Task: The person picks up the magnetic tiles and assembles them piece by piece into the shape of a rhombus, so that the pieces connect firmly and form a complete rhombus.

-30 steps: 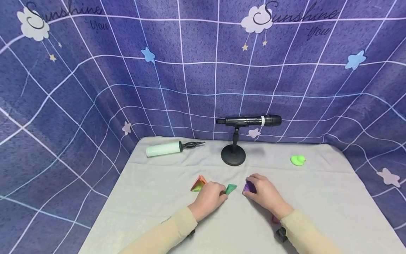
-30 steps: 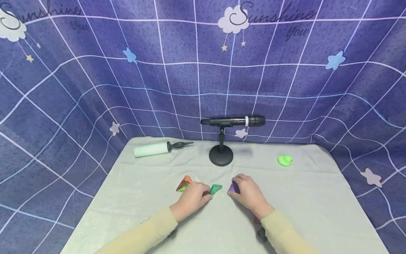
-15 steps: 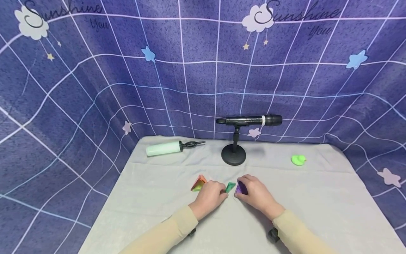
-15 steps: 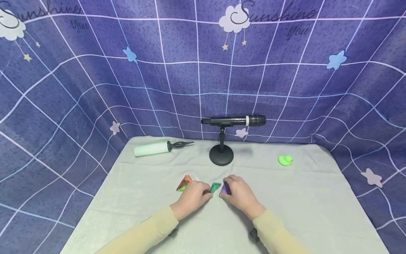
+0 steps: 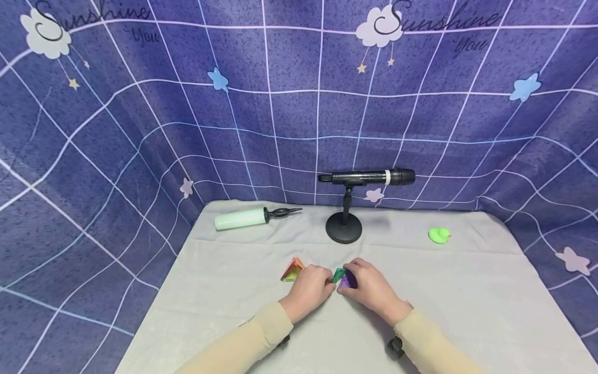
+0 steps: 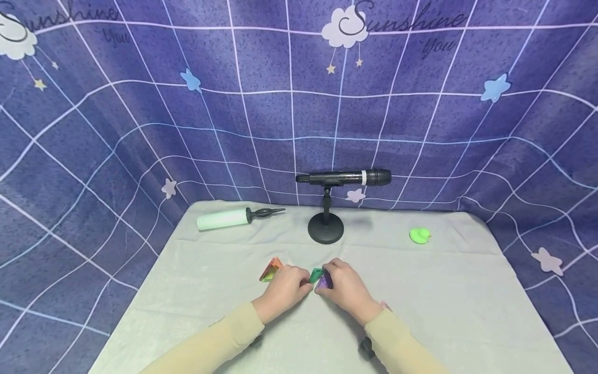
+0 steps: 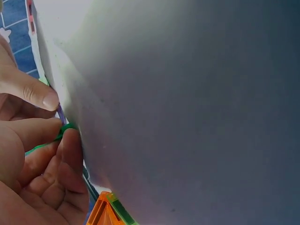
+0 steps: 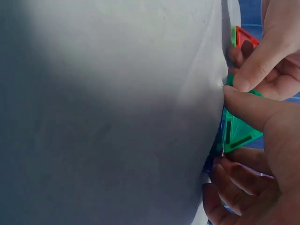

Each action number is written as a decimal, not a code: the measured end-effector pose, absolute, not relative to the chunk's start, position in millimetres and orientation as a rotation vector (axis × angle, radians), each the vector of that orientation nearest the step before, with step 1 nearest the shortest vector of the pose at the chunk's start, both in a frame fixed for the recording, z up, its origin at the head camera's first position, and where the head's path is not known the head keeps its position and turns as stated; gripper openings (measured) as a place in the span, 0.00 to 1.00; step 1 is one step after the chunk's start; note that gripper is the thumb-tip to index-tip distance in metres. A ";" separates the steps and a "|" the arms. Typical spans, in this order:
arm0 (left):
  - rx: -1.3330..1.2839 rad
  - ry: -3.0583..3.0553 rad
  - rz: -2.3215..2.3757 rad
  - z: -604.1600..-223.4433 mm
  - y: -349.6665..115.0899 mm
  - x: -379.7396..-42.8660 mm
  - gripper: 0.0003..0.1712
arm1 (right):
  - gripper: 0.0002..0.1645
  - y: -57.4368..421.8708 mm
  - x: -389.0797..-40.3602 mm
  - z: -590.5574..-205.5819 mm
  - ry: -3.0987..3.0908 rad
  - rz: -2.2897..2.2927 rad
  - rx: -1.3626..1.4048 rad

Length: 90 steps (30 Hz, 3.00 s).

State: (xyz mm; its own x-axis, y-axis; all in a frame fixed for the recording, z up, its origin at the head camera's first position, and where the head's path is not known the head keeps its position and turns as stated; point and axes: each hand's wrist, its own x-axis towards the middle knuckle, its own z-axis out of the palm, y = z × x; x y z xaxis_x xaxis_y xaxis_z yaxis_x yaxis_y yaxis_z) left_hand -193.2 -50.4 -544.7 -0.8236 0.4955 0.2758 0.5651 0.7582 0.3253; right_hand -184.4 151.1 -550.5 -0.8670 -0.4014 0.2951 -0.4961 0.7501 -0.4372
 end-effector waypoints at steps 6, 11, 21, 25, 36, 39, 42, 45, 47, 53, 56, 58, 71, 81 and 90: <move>-0.814 -2.737 -0.551 -546.7 -48.5 -193.3 0.24 | 0.33 149.1 -183.6 -552.3 -2.756 0.774 0.705; -0.790 -2.727 -0.518 -546.1 -46.1 -192.6 0.25 | 0.33 149.6 -182.1 -552.2 -2.744 0.769 0.705; -0.762 -2.735 -0.488 -545.0 -42.4 -193.0 0.28 | 0.33 149.6 -181.3 -552.8 -2.737 0.764 0.699; -0.781 -2.745 -0.490 -544.1 -42.0 -191.8 0.27 | 0.34 148.7 -181.7 -553.6 -2.723 0.745 0.706; -0.776 -2.753 -0.514 -545.2 -42.1 -190.8 0.26 | 0.37 146.3 -181.0 -554.7 -2.712 0.765 0.686; -0.773 -2.766 -0.525 -546.3 -42.0 -191.2 0.25 | 0.39 146.5 -180.5 -553.8 -2.722 0.776 0.686; -0.771 -2.782 -0.529 -547.0 -41.7 -191.3 0.24 | 0.38 148.1 -180.8 -552.7 -2.731 0.773 0.710; -0.769 -2.792 -0.517 -547.4 -41.6 -190.9 0.24 | 0.36 150.6 -181.4 -550.9 -2.736 0.770 0.755; -0.772 -2.790 -0.515 -547.7 -41.6 -190.6 0.24 | 0.36 151.8 -181.7 -550.2 -2.735 0.767 0.778; -0.801 -2.782 -0.508 -548.3 -42.1 -189.1 0.23 | 0.34 150.8 -181.0 -551.2 -2.717 0.755 0.784; -0.802 -2.786 -0.506 -549.1 -42.5 -189.1 0.22 | 0.34 149.4 -180.4 -552.3 -2.716 0.760 0.770; -0.807 -2.788 -0.508 -549.0 -42.6 -189.0 0.21 | 0.34 149.0 -179.9 -552.9 -2.719 0.761 0.757; -0.845 -2.832 -0.554 -550.0 -43.6 -190.5 0.17 | 0.36 152.2 -178.8 -554.0 -2.716 0.748 0.739; -0.851 -2.860 -0.568 -548.8 -43.0 -194.3 0.17 | 0.38 162.9 -179.5 -551.9 -2.728 0.727 0.772; -0.849 -2.871 -0.649 -547.3 -43.8 -193.9 0.16 | 0.34 194.9 -166.3 -548.5 -2.789 0.678 0.725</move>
State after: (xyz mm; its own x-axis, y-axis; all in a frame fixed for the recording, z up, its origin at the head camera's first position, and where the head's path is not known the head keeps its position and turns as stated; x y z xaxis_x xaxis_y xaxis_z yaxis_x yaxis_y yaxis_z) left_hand -193.9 -43.8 -547.3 -0.8436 0.5021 0.1905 0.5352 0.7570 0.3747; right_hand -166.3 194.9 -548.5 -0.8646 -0.4166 0.2811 -0.4991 0.7767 -0.3841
